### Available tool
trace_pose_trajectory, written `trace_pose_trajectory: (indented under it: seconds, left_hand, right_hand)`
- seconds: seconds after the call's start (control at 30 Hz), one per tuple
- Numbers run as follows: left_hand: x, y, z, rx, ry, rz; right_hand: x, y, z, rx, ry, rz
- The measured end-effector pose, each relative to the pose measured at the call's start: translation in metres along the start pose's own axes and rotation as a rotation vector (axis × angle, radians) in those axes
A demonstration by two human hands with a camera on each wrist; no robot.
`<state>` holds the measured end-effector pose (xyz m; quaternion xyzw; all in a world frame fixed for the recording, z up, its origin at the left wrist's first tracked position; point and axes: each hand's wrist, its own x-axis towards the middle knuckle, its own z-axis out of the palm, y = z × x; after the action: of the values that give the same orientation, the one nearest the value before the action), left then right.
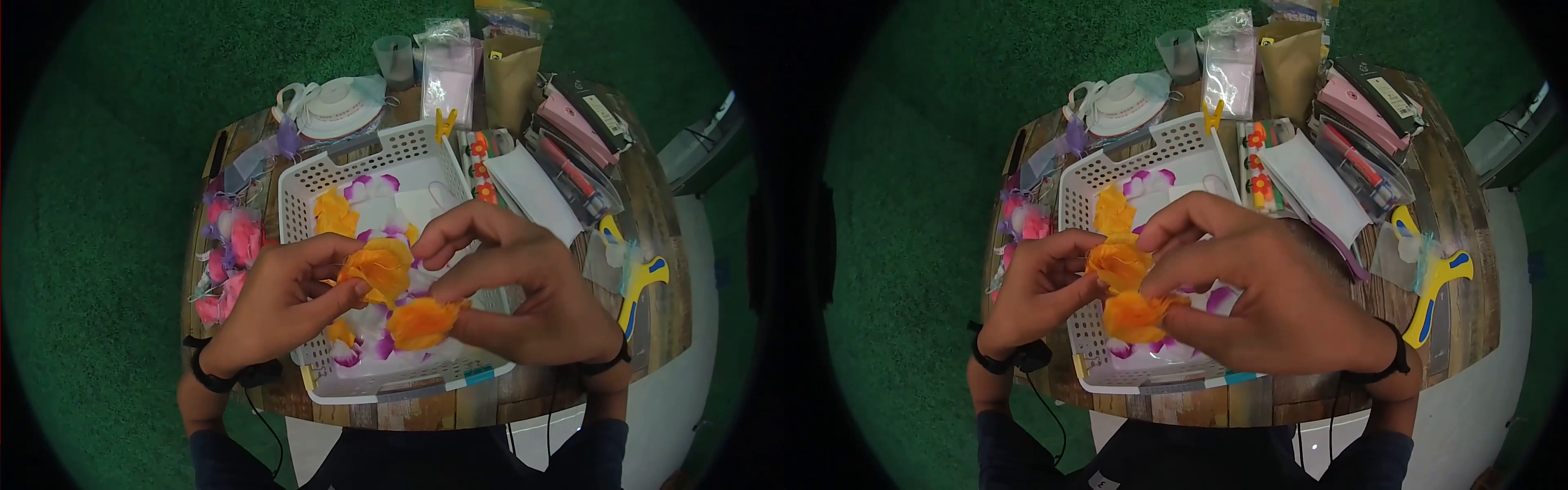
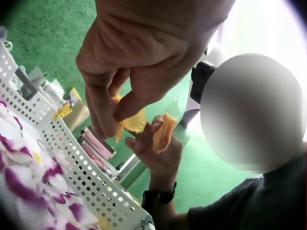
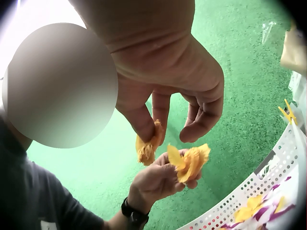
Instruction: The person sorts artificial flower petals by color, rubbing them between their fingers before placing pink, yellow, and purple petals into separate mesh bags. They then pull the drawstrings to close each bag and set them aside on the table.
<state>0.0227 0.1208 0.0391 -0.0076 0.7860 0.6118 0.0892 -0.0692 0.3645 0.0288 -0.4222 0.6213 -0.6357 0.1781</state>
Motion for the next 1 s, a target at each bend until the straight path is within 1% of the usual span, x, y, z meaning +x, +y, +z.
trace_pose_trajectory:
  seconds: [0.07,0.1,0.13,0.2,0.23,0.33,0.4,0.43,0.5,0.53,0.6,0.63,0.7,0.73,0.77,0.83,0.97,1.0]
  left_hand:
    - [0.003,0.003,0.006,0.008,0.001,0.002]
    - [0.005,0.004,0.008,0.018,0.002,-0.007]
    - [0.006,0.007,0.010,0.016,0.001,0.001]
    - [0.007,0.011,0.014,0.082,0.029,-0.015]
    - [0.008,0.011,0.015,0.082,0.028,-0.011]
    - [0.009,0.008,0.015,0.094,0.006,0.017]
    - [0.009,0.002,0.015,0.056,-0.006,0.121]
    - [0.010,-0.001,0.015,0.055,-0.003,0.127]
    - [0.011,-0.003,0.015,-0.130,-0.038,0.130]
    - [0.011,-0.001,0.016,-0.133,-0.032,0.137]
    - [0.013,0.005,0.017,-0.266,-0.042,0.079]
    - [0.013,0.004,0.016,-0.270,-0.035,0.085]
    - [0.014,0.000,0.013,-0.293,-0.025,0.049]
    - [0.015,-0.001,0.013,-0.297,-0.019,0.055]
    - [0.016,-0.001,0.012,-0.321,-0.011,0.059]
    - [0.017,0.000,0.011,-0.349,0.001,0.071]
    - [0.017,0.003,0.008,-0.395,-0.012,0.067]
    - [0.017,0.004,0.009,-0.410,-0.011,0.061]
  right_hand:
    - [-0.002,-0.008,0.006,-0.210,-0.071,-0.100]
    - [-0.004,-0.006,0.011,-0.330,-0.055,-0.172]
    - [-0.007,-0.007,0.016,-0.338,-0.056,-0.174]
    - [-0.011,-0.008,0.023,-0.543,0.029,-0.117]
    - [-0.011,-0.006,0.022,-0.548,0.030,-0.118]
    - [-0.009,0.002,0.022,-0.494,0.054,-0.091]
    - [-0.006,0.007,0.021,-0.446,0.187,-0.162]
    - [-0.006,0.005,0.018,-0.451,0.184,-0.167]
    - [-0.006,-0.001,0.011,-0.370,0.180,-0.053]
    - [-0.006,-0.002,0.008,-0.376,0.173,-0.057]
    - [-0.005,-0.003,0.002,-0.223,0.204,0.010]
    - [-0.006,-0.002,-0.001,-0.228,0.196,0.007]
    - [-0.005,0.001,-0.004,0.035,0.270,-0.037]
    - [-0.005,-0.012,-0.004,0.152,0.264,0.019]
    - [-0.005,-0.015,-0.004,0.147,0.256,0.016]
    - [-0.007,-0.019,-0.005,0.348,0.279,0.055]
    - [-0.003,-0.006,-0.004,0.281,0.261,0.068]
    - [-0.001,0.001,-0.005,0.163,0.225,-0.001]
